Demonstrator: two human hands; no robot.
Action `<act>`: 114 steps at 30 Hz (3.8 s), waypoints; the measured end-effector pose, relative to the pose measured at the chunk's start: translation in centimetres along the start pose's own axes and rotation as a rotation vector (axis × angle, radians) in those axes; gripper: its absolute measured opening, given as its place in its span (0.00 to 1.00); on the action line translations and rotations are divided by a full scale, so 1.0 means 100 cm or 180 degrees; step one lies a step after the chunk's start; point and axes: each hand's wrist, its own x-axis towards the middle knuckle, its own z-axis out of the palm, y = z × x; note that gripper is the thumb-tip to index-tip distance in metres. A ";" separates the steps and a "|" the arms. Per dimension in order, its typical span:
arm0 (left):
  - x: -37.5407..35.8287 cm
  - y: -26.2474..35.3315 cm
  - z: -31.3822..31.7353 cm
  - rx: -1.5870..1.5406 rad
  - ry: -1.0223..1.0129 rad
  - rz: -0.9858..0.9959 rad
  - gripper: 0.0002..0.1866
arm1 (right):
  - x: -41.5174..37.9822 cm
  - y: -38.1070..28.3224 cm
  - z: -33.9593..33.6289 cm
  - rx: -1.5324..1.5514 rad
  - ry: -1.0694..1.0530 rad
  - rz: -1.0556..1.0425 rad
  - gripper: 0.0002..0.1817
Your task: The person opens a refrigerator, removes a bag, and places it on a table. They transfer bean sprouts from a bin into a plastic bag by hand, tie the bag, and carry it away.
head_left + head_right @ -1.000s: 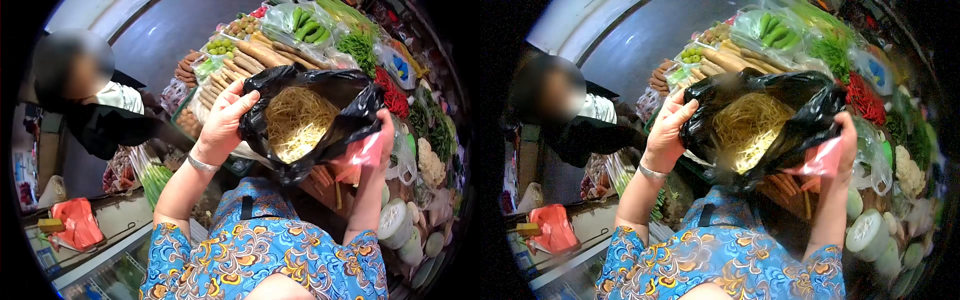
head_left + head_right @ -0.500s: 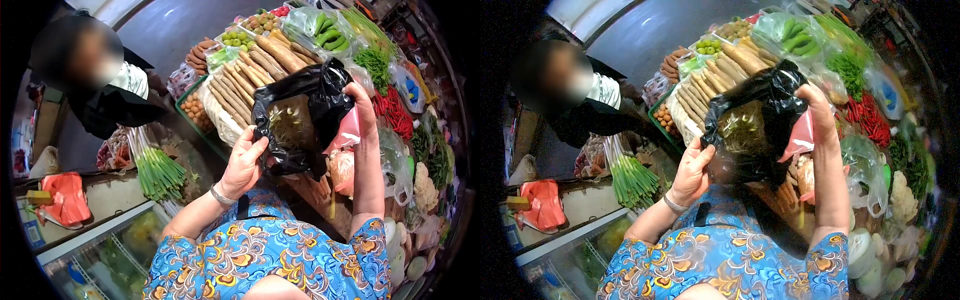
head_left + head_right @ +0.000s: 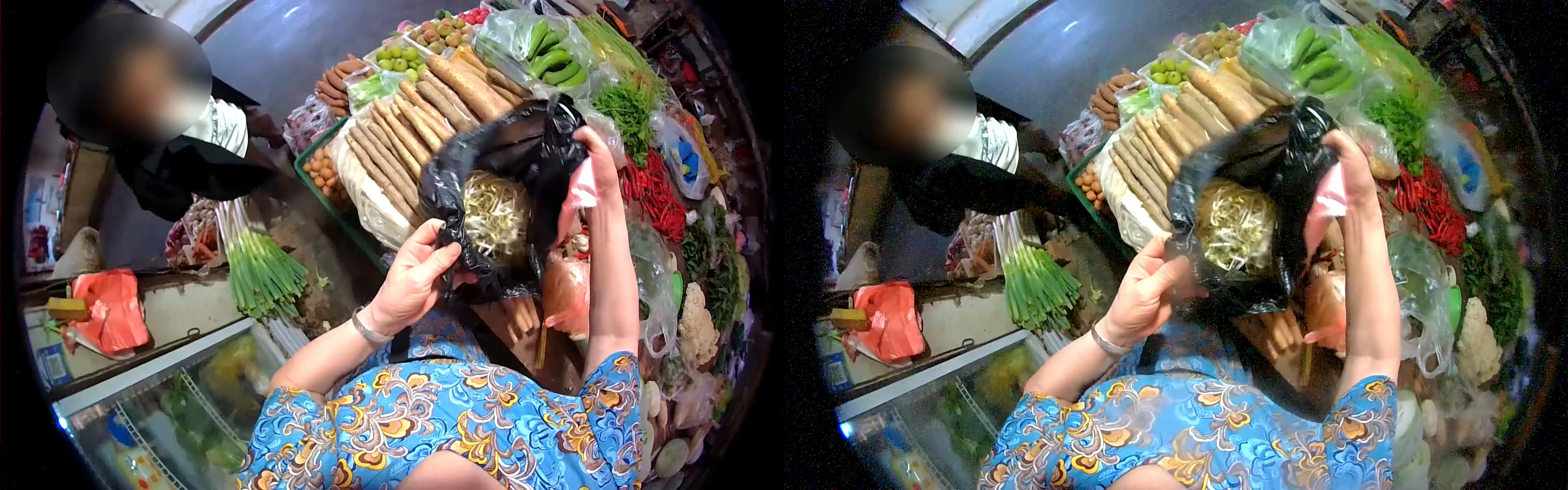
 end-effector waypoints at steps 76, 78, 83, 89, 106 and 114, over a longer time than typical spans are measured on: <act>0.143 -0.030 -0.003 0.7083 -0.0591 0.1626 0.32 | -0.095 0.046 -0.050 -0.3295 0.0758 -0.0657 0.27; 0.161 -0.045 0.012 0.7052 -0.0953 0.1674 0.36 | -0.092 0.055 -0.053 -0.3326 0.0840 -0.0671 0.27; 0.198 -0.087 0.029 0.7255 -0.2092 0.1196 0.41 | -0.091 0.057 -0.045 -0.3276 0.0910 -0.0736 0.24; 0.181 -0.097 0.018 0.7479 -0.1832 0.1553 0.36 | -0.094 0.053 -0.042 -0.3437 0.1108 -0.0825 0.21; 0.119 -0.058 -0.015 0.6650 -0.0871 0.2038 0.30 | -0.109 0.038 -0.049 -0.2129 0.1183 -0.0949 0.22; 0.124 -0.030 -0.019 0.6354 -0.0920 0.2077 0.21 | -0.106 0.021 -0.083 -0.2386 0.1797 -0.1195 0.10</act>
